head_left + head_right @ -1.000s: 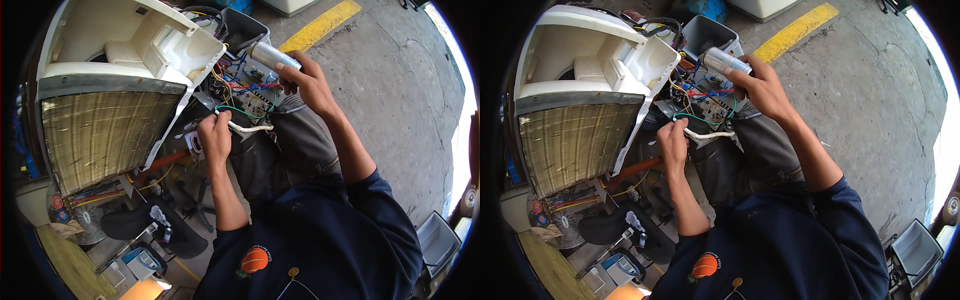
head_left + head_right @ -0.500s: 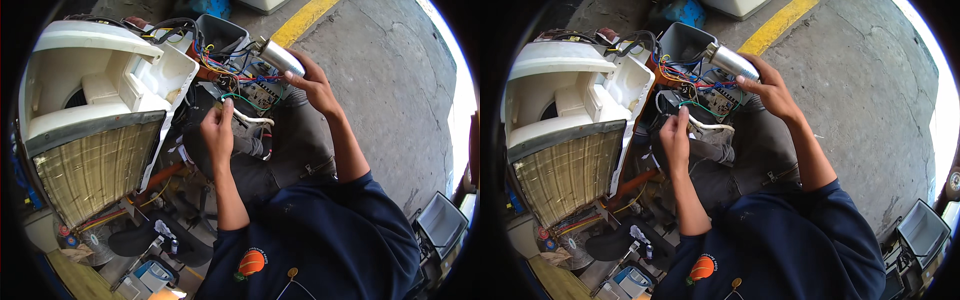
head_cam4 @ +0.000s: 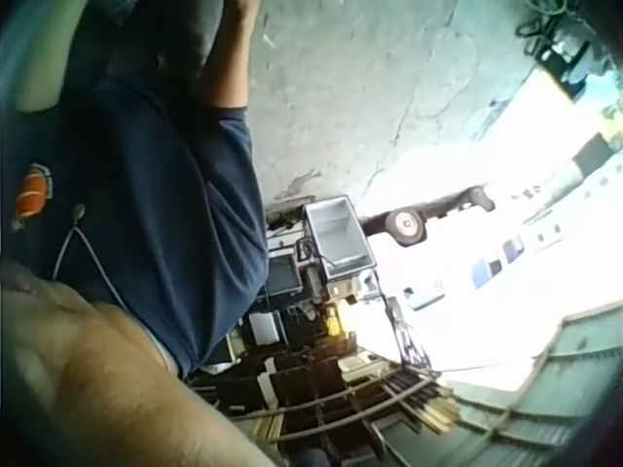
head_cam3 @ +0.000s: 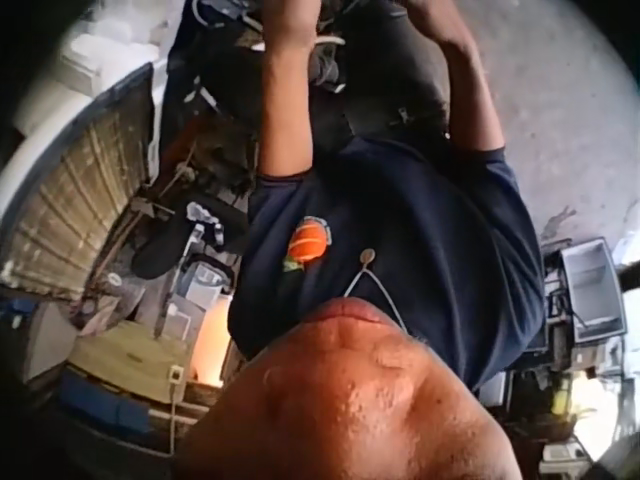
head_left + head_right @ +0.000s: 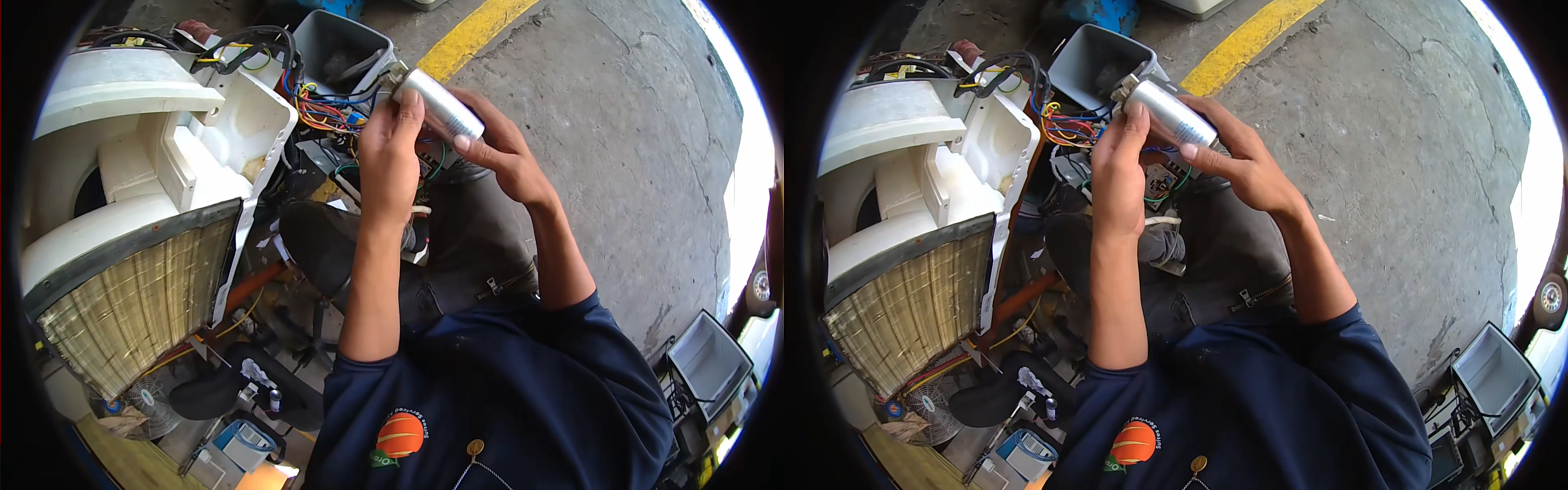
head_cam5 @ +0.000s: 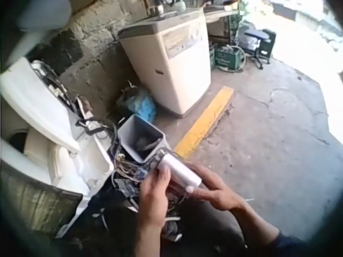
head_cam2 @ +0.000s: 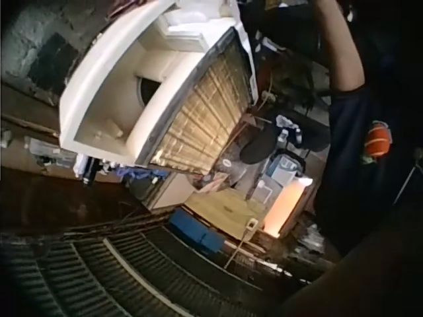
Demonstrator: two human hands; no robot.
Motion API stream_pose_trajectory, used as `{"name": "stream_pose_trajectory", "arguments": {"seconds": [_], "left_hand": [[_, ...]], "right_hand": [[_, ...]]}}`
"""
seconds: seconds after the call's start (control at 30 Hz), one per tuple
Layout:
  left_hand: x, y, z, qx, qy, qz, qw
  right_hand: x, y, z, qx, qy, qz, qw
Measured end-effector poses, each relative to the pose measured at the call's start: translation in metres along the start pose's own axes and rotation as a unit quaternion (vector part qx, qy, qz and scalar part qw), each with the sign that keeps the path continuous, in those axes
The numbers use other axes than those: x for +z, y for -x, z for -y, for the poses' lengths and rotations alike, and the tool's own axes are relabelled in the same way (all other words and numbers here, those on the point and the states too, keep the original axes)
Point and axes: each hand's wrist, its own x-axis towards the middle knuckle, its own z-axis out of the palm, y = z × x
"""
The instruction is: Repairing an air conditioning unit by checking its circuit board and testing a capacitor with a multimeter.
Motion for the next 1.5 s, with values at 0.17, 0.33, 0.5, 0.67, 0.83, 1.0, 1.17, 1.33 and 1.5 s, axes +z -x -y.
{"name": "stream_pose_trajectory", "arguments": {"seconds": [0.17, 0.33, 0.5, 0.67, 0.83, 1.0, 1.17, 1.33, 1.5], "left_hand": [[-0.004, -0.011, 0.001, 0.037, -0.032, -0.019, 0.999], [-0.021, -0.013, 0.009, 0.067, -0.082, 0.019, 0.994], [-0.021, -0.005, 0.007, 0.056, -0.059, 0.013, 0.997], [-0.012, 0.005, 0.001, 0.061, -0.023, -0.006, 0.998], [0.01, 0.023, 0.016, 0.018, 0.201, -0.041, 0.979], [0.033, 0.027, 0.023, 0.033, 0.218, -0.096, 0.971], [0.04, 0.029, 0.024, 0.037, 0.213, -0.105, 0.971], [0.044, 0.031, 0.022, 0.04, 0.213, -0.125, 0.968], [0.045, 0.03, 0.023, 0.033, 0.223, -0.128, 0.966]], "right_hand": [[-0.003, 0.004, -0.001, -0.009, 0.045, 0.029, 0.999], [-0.004, 0.004, -0.006, 0.006, 0.025, 0.061, 0.998], [-0.003, 0.004, -0.009, -0.008, 0.05, 0.07, 0.996], [-0.002, 0.004, -0.015, -0.048, -0.023, 0.055, 0.997], [0.003, 0.0, -0.028, -0.056, -0.122, -0.029, 0.99], [0.014, -0.005, -0.031, -0.105, -0.156, -0.068, 0.98], [0.018, -0.006, -0.034, -0.099, -0.169, -0.083, 0.977], [0.021, -0.006, -0.032, -0.112, -0.14, -0.101, 0.979], [0.022, -0.007, -0.035, -0.11, -0.154, -0.111, 0.976]]}}
